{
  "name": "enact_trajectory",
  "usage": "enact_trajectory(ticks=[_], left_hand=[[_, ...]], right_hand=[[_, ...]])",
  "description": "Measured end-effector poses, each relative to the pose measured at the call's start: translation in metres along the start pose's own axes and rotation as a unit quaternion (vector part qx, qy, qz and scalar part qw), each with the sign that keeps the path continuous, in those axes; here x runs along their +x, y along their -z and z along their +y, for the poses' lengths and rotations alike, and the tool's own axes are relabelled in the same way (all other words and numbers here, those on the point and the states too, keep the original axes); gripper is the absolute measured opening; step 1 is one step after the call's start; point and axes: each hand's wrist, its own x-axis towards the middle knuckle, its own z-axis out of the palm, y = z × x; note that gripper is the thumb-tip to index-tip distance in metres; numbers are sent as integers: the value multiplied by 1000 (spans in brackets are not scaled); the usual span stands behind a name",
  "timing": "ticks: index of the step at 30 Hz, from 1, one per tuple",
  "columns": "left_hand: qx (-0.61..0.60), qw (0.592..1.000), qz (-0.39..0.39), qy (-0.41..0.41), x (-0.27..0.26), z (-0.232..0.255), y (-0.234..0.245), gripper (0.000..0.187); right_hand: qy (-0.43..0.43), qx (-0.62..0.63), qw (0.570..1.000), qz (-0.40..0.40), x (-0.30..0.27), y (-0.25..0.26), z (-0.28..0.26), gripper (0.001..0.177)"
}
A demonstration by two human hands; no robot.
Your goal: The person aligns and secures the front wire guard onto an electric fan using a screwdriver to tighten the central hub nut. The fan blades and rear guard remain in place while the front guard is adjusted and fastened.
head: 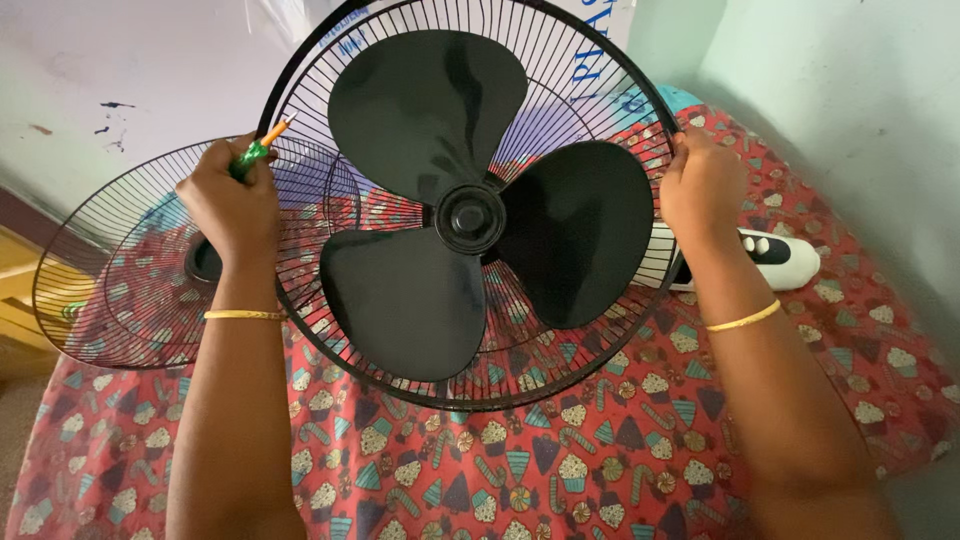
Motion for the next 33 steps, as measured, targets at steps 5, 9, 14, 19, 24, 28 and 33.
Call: enact_trajectory(ticks=[5, 9, 14, 19, 24, 28, 33], left_hand=[[10, 1000, 7, -17, -1, -2, 0, 7], [5, 1000, 5, -19, -3, -1, 1, 12], [-6, 1000, 14, -27, -10, 2, 1, 8], [23, 996, 27, -76, -13, 4, 1, 10], [10, 997, 23, -78, -13, -2, -3, 10], [11, 998, 8, -65, -13, -7, -6, 20], [32, 997, -18, -61, -16, -8, -2, 4]], right_hand=[[9, 25, 1000, 12, -5, 2, -5, 20], [-3, 40, 999, 3, -9, 5, -7, 22], [8, 15, 999, 28, -16, 3, -11, 24], [-10, -6, 1000, 22, -17, 0, -12, 24], [-12, -11, 1000, 23, -19, 0, -13, 22], [-20, 1, 1000, 3, -20, 4, -15, 21], [-10, 57, 998, 9, -23, 12, -23, 18]])
